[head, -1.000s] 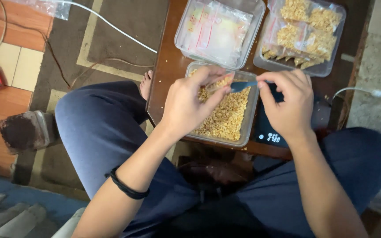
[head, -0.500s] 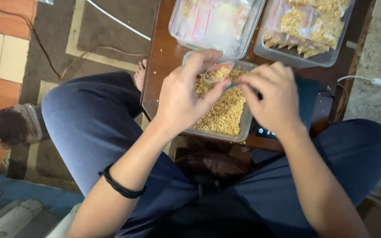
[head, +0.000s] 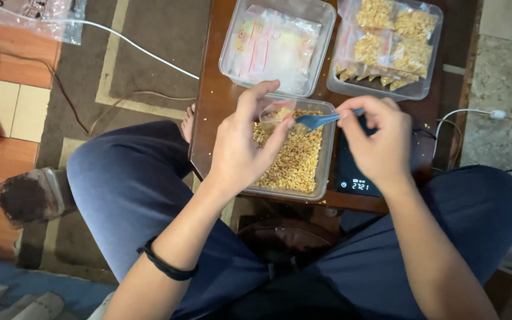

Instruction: Scooping grains into small plastic bags and sealing them manually at a small table.

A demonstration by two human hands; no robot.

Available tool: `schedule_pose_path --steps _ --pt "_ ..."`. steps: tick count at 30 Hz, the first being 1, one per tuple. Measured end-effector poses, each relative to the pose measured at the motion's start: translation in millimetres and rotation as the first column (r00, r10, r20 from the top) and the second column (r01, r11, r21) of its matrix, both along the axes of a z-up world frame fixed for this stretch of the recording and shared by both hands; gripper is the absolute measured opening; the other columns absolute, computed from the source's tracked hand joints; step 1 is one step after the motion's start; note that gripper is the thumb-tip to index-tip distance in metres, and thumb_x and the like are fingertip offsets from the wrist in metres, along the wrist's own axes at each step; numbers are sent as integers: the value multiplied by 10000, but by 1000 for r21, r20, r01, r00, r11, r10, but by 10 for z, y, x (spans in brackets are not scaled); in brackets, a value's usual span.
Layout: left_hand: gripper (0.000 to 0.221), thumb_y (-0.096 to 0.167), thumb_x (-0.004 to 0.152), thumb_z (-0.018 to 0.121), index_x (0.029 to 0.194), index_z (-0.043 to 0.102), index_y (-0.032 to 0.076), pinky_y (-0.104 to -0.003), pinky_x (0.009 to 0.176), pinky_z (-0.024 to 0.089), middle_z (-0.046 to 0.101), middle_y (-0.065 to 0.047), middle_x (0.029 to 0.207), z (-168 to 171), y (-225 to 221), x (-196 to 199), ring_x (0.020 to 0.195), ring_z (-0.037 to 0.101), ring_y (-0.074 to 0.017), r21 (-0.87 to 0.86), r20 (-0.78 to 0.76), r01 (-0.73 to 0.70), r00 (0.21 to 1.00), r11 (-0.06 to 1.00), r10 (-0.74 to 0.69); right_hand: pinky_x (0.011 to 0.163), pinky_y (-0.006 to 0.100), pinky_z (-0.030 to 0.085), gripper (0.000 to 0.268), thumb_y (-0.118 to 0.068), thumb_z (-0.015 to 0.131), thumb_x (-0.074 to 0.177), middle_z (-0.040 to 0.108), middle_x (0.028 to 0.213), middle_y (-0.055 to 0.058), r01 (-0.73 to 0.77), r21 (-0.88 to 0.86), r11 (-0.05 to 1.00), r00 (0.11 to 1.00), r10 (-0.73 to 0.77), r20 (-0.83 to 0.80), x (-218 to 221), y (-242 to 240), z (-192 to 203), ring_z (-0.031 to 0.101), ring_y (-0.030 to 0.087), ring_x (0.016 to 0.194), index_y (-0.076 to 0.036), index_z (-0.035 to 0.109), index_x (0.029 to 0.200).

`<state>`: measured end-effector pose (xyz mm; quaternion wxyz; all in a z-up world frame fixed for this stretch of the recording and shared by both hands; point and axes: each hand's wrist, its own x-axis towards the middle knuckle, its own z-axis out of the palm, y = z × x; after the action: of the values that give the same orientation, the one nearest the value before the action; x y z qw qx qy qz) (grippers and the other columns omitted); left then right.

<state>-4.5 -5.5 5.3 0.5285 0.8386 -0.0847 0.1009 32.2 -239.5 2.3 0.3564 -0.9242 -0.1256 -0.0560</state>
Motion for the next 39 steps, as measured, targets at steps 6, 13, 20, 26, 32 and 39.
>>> schedule_pose_path --steps 6,13,20,26,32,39 --pt "571 281 1014 641 1449 347 57 -228 392 481 796 -31 1054 -93 -59 7 492 588 -65 55 11 172 985 984 -173 646 200 379 119 12 614 1064 715 868 70 87 287 954 996 -87 -11 -15 -94 170 523 60 682 -6 731 1050" --pt "695 324 972 711 1500 301 134 -273 473 515 782 -56 1091 -132 -91 -27 524 621 -103 75 -50 209 977 975 -206 796 301 394 122 29 620 1079 716 893 72 -2 203 979 990 -26 138 -138 26 313 435 130 790 2 739 1085" --pt "713 331 985 720 1533 305 143 -277 471 384 608 -17 793 -99 -75 9 498 478 -121 114 -92 201 977 973 -191 887 415 449 75 64 703 1081 757 991 148 -211 -35 977 853 201 482 -116 -47 285 642 296 897 44 767 1047" --pt "640 315 999 681 1491 317 128 -322 534 539 759 -138 1088 -89 -46 0 450 571 -144 96 -26 156 988 983 -154 793 376 414 89 14 672 1084 680 913 83 -60 -30 998 962 66 266 -22 -161 119 523 232 825 -11 755 1064" --pt "555 295 1005 664 1463 382 158 -319 624 563 778 -92 1205 -39 -33 -23 715 604 -175 35 -9 87 996 996 -87 864 436 409 52 -106 740 992 649 1022 57 -81 -227 971 948 146 285 -3 34 -138 551 284 971 -108 788 1014" --pt "650 241 852 837 1416 523 166 -351 751 639 788 -26 963 -80 -26 -21 878 779 -245 -45 32 -3 999 999 4 977 468 397 395 -122 794 870 554 1170 78 -227 -47 973 950 231 210 -94 261 151 526 347 1078 -153 697 1251"
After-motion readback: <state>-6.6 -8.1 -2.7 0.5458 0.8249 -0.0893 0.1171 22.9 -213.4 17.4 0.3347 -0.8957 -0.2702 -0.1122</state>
